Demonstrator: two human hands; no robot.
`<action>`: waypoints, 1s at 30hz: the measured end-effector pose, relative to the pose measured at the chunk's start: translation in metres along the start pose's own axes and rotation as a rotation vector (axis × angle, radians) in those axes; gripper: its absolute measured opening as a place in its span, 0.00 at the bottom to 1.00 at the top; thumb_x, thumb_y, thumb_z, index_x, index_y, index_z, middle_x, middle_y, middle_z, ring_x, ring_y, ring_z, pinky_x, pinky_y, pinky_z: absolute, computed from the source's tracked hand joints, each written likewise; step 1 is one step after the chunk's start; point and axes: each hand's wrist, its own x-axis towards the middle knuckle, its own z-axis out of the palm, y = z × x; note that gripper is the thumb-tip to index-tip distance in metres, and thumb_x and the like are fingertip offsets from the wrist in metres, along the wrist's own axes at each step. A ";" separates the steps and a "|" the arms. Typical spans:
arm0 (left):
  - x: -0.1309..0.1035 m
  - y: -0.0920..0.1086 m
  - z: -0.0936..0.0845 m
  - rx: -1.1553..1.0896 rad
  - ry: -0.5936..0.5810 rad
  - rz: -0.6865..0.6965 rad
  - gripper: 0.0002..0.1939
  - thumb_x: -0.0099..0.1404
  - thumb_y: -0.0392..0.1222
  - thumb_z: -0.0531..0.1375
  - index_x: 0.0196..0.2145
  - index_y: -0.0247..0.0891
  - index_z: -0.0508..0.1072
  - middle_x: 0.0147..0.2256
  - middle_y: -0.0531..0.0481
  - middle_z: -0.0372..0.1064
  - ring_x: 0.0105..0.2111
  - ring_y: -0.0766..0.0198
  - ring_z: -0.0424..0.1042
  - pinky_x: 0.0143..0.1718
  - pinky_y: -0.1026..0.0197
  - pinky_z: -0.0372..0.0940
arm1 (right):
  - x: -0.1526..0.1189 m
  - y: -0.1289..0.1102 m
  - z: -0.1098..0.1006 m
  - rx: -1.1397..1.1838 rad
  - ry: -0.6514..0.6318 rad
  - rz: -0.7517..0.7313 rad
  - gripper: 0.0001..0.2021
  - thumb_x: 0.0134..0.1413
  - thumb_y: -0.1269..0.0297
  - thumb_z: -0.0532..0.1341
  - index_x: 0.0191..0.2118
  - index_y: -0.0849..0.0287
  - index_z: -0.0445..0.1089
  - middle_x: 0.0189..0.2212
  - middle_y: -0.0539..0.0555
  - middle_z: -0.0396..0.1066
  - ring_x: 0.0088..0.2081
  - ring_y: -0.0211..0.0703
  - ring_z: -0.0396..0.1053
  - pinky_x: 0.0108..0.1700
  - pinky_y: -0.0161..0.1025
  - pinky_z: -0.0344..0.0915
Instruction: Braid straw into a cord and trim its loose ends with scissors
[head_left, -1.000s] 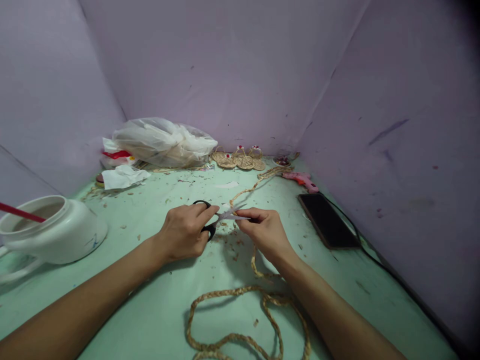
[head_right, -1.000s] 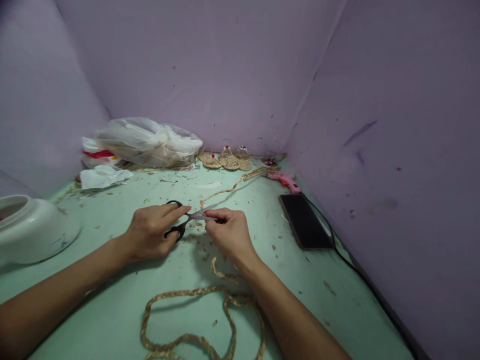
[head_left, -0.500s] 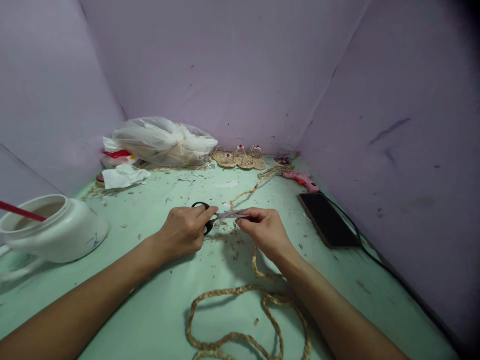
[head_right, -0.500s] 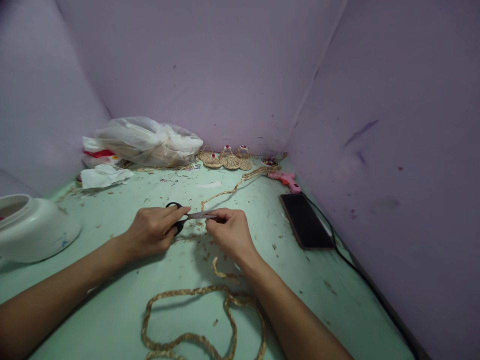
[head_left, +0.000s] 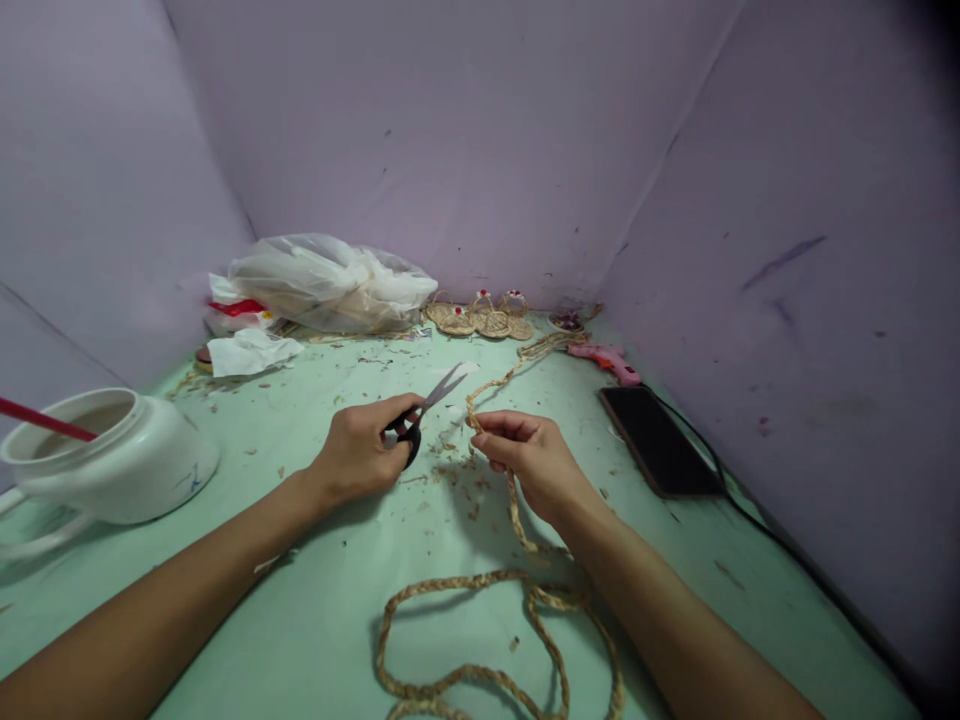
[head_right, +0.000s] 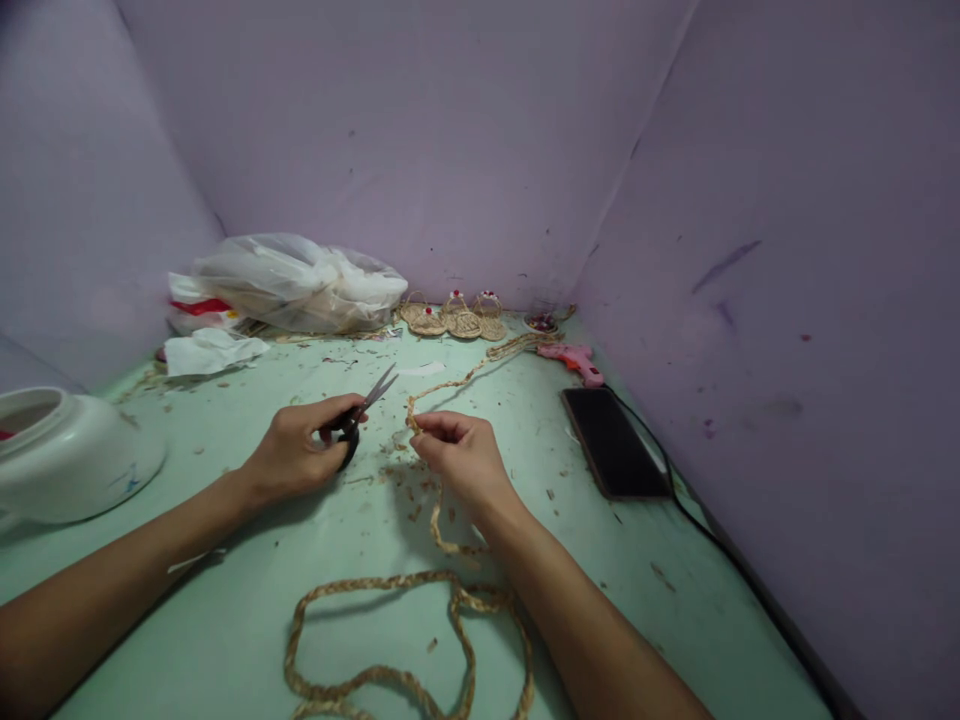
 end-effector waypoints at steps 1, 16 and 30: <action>-0.001 0.000 0.001 0.039 -0.010 0.041 0.21 0.50 0.33 0.52 0.44 0.37 0.68 0.35 0.50 0.72 0.29 0.66 0.69 0.32 0.66 0.63 | 0.000 0.000 0.000 0.007 -0.003 0.001 0.11 0.28 0.69 0.65 0.26 0.64 0.72 0.13 0.45 0.61 0.16 0.28 0.51 0.21 0.32 0.47; -0.007 -0.004 0.009 0.386 -0.074 0.245 0.25 0.50 0.31 0.51 0.48 0.36 0.65 0.30 0.49 0.72 0.26 0.60 0.70 0.25 0.60 0.62 | 0.000 0.005 -0.002 -0.064 -0.044 -0.062 0.08 0.33 0.70 0.62 0.26 0.63 0.73 0.13 0.43 0.58 0.17 0.28 0.48 0.20 0.33 0.43; 0.003 0.007 0.006 -0.477 0.025 -0.402 0.18 0.49 0.38 0.58 0.40 0.32 0.69 0.29 0.49 0.72 0.26 0.66 0.69 0.28 0.66 0.64 | -0.001 0.002 0.002 -0.037 0.026 0.000 0.10 0.28 0.69 0.65 0.26 0.63 0.72 0.15 0.46 0.65 0.17 0.29 0.55 0.22 0.33 0.51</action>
